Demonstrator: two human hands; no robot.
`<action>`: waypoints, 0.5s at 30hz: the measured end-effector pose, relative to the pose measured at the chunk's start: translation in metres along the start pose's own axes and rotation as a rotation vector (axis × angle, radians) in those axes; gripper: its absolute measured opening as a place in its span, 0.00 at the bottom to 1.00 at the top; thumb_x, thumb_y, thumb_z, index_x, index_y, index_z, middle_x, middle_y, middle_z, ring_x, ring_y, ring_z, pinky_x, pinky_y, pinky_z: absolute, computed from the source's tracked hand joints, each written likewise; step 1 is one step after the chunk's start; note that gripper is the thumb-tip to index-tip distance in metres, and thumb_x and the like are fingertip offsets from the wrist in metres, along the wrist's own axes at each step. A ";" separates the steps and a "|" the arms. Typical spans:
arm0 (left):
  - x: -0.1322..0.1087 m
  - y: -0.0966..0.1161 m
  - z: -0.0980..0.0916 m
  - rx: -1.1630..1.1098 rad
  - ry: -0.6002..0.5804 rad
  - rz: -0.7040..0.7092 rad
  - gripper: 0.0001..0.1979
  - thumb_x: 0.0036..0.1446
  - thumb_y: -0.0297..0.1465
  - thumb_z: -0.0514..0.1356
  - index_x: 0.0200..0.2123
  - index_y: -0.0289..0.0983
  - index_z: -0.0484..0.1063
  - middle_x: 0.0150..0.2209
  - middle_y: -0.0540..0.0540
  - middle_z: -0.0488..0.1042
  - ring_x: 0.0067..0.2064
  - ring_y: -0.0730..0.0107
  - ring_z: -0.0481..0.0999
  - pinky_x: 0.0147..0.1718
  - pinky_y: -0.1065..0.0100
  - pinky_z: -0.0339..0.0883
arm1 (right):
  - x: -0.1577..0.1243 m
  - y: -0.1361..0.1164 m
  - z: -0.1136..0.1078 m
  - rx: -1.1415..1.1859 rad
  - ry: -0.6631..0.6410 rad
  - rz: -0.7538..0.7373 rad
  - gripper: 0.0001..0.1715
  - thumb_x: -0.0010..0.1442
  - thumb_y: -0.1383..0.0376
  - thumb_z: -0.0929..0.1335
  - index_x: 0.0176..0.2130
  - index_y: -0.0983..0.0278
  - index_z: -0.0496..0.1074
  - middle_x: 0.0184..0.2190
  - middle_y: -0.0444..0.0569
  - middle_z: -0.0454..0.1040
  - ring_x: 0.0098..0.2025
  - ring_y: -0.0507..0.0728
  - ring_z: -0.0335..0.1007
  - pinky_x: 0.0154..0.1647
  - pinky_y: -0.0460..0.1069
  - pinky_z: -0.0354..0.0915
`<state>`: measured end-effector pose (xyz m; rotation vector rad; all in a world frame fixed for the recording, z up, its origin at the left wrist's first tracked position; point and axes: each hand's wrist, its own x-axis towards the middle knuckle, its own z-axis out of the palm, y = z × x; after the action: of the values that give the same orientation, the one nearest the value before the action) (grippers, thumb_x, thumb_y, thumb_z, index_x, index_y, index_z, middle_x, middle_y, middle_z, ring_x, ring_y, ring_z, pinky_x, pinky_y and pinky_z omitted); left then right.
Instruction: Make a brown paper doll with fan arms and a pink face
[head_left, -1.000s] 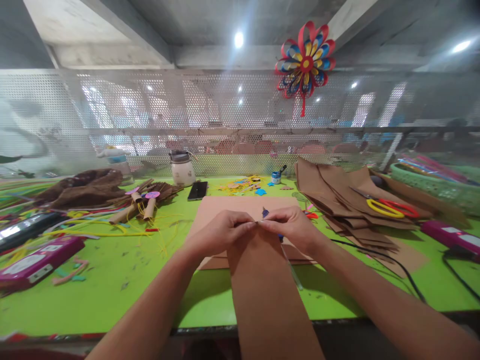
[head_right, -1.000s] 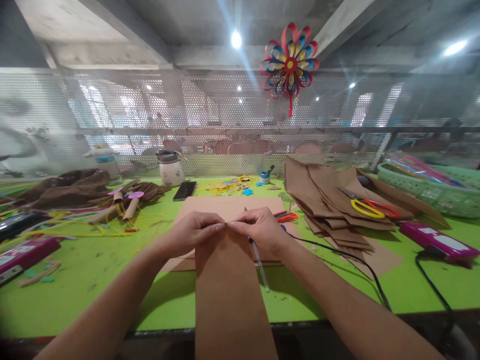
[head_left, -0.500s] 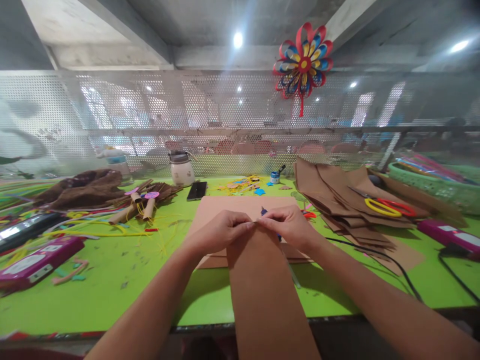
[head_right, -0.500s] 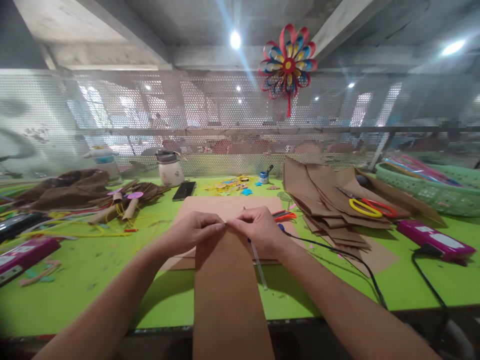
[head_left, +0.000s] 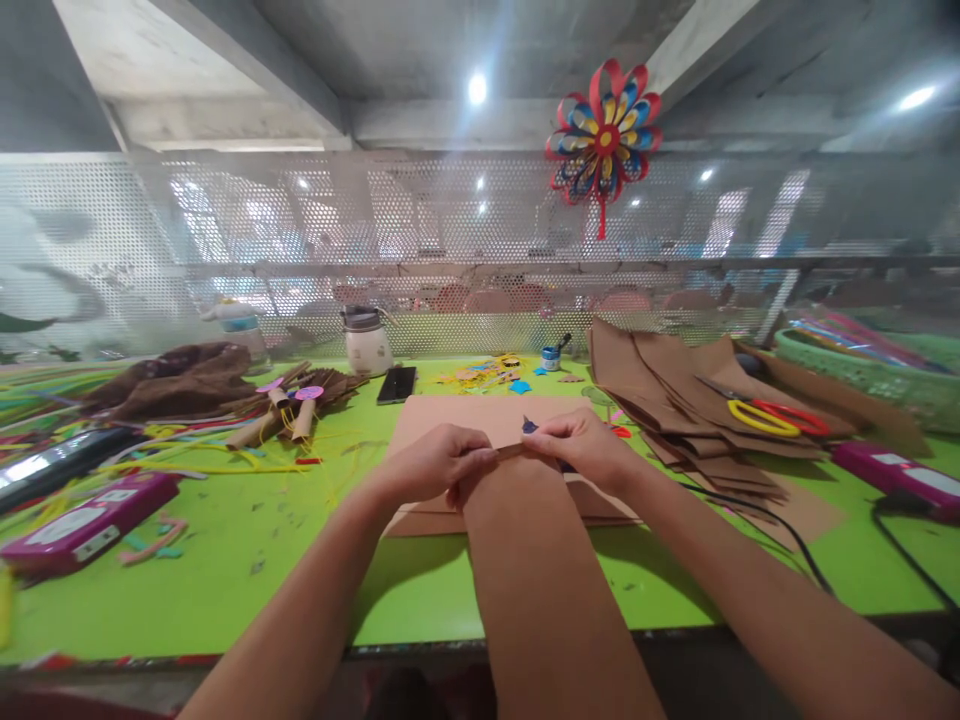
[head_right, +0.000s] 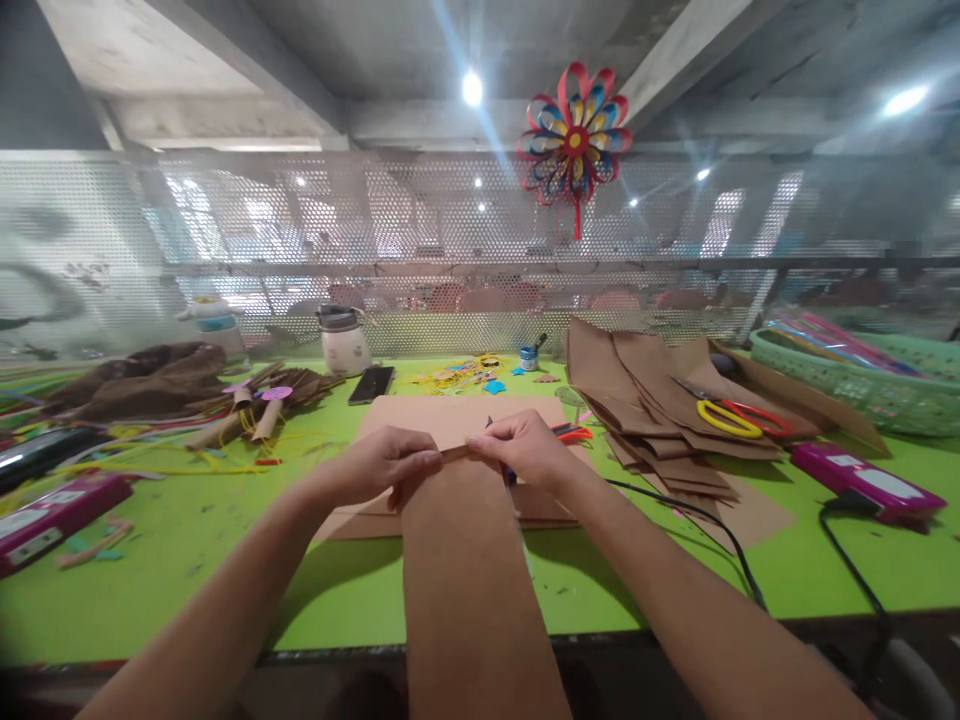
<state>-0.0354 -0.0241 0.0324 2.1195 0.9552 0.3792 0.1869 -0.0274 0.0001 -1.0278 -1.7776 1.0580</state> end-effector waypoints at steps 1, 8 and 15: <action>0.000 0.001 0.000 -0.006 -0.008 -0.007 0.18 0.57 0.45 0.50 0.29 0.36 0.65 0.15 0.54 0.65 0.16 0.77 0.65 0.17 0.76 0.57 | 0.000 0.000 0.000 0.007 -0.005 0.002 0.24 0.49 0.49 0.68 0.21 0.68 0.71 0.16 0.40 0.59 0.20 0.47 0.50 0.22 0.45 0.47; -0.001 0.006 0.003 -0.034 -0.053 -0.017 0.18 0.57 0.46 0.50 0.28 0.36 0.64 0.14 0.56 0.63 0.14 0.78 0.63 0.16 0.76 0.56 | -0.002 -0.007 -0.006 -0.007 -0.091 0.004 0.25 0.49 0.49 0.68 0.18 0.67 0.65 0.15 0.39 0.57 0.19 0.46 0.48 0.21 0.45 0.45; 0.002 0.005 0.010 0.039 -0.074 0.047 0.17 0.58 0.42 0.49 0.27 0.36 0.64 0.15 0.55 0.64 0.18 0.78 0.65 0.20 0.75 0.57 | -0.004 -0.011 -0.010 -0.165 -0.232 -0.035 0.22 0.52 0.51 0.66 0.24 0.68 0.70 0.18 0.41 0.60 0.21 0.47 0.50 0.22 0.45 0.46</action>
<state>-0.0259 -0.0303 0.0293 2.1793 0.8788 0.3055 0.1945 -0.0318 0.0128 -1.0002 -2.0921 1.0575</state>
